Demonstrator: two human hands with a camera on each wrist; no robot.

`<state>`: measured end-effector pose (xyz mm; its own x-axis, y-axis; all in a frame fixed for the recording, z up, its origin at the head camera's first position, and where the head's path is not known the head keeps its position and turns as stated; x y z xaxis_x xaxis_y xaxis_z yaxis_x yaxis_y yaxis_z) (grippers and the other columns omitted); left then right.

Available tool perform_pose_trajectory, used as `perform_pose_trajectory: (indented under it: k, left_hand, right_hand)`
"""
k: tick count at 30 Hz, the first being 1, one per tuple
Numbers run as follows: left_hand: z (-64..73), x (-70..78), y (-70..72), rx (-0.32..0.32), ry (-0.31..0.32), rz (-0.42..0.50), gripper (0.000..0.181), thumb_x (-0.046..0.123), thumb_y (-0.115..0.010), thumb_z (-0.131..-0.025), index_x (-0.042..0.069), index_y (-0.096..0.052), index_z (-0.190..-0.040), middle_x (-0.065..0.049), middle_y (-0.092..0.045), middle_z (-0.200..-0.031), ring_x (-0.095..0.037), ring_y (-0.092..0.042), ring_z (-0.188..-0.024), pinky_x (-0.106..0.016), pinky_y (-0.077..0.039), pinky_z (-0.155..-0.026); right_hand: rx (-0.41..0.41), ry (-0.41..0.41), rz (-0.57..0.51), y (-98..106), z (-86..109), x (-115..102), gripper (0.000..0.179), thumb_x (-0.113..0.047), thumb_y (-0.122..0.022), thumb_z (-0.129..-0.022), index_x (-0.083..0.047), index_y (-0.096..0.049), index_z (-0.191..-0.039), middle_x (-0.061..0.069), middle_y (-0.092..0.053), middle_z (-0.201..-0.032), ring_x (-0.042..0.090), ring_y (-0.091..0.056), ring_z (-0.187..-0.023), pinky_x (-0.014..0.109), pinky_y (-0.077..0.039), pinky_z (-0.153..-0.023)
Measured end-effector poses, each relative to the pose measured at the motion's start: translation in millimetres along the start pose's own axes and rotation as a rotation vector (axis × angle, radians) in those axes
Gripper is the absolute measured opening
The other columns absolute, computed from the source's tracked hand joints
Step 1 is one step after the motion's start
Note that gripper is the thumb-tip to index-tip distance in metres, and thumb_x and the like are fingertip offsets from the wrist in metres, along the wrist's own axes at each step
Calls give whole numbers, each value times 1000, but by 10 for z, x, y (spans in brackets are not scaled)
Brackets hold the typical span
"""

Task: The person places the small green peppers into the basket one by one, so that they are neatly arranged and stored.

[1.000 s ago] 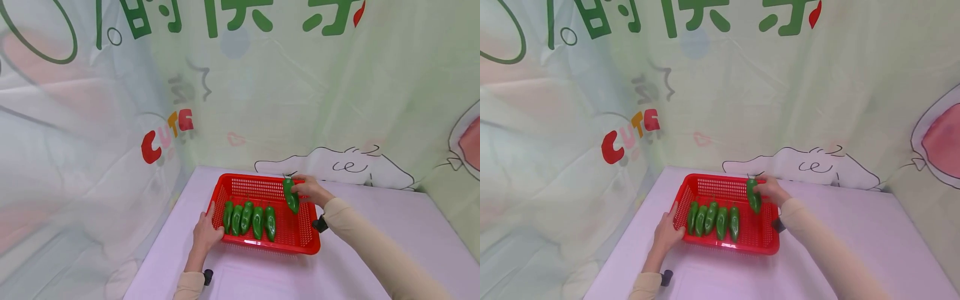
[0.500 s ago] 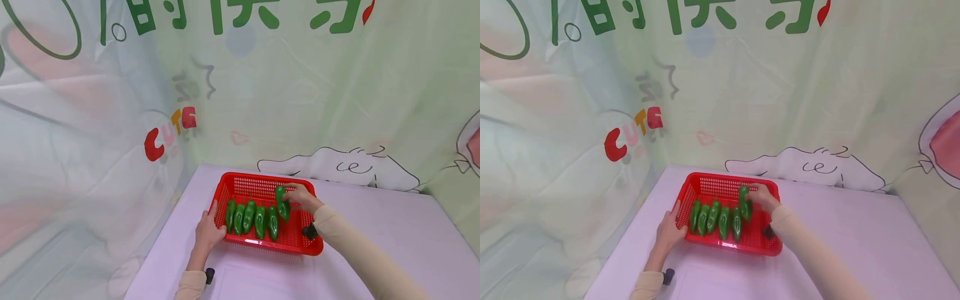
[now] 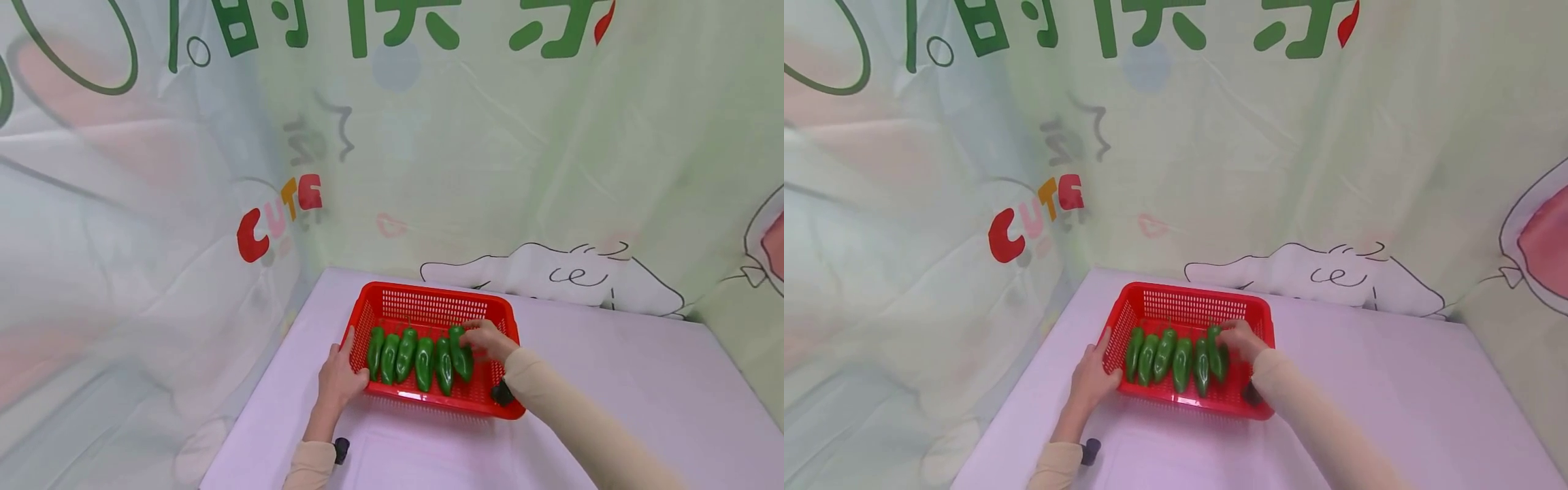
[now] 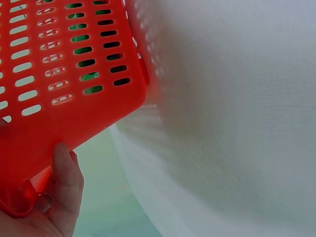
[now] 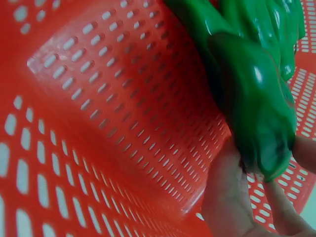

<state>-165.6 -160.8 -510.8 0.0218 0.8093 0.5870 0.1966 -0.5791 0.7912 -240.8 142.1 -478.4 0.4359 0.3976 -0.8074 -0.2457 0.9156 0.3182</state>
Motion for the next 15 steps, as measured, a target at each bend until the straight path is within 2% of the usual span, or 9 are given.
perform_pose_trajectory:
  k: [9, 15]
  left_hand:
    - [9, 5, -10, -8, 1, 7, 88, 22, -63, -69, 14, -37, -153, -15, -53, -102, -21, -51, -71, -41, -52, -68]
    - [-8, -12, 7, 5, -6, -6, 88, 21, -63, -70, 14, -37, -153, -14, -52, -99, -20, -49, -68, -39, -49, -65]
  right_hand:
    - [6, -55, 10, -54, -77, 101, 63, 2, -55, -84, 13, -34, -143, 30, -46, -129, 35, -56, -99, 56, -51, -85]
    - [15, -81, 50, -69, -141, 179, 59, 2, -56, -84, 14, -37, -139, 32, -49, -127, 39, -57, -102, 57, -52, -84]
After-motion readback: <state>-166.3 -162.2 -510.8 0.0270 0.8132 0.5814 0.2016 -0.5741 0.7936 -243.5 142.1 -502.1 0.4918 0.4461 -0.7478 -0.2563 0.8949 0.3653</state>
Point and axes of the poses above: each hand's wrist, its own z-axis away from the middle knuckle, its own y-axis out of the back of the hand, x = y × z, the point moved 3 cm from there along -z, towards the middle knuckle
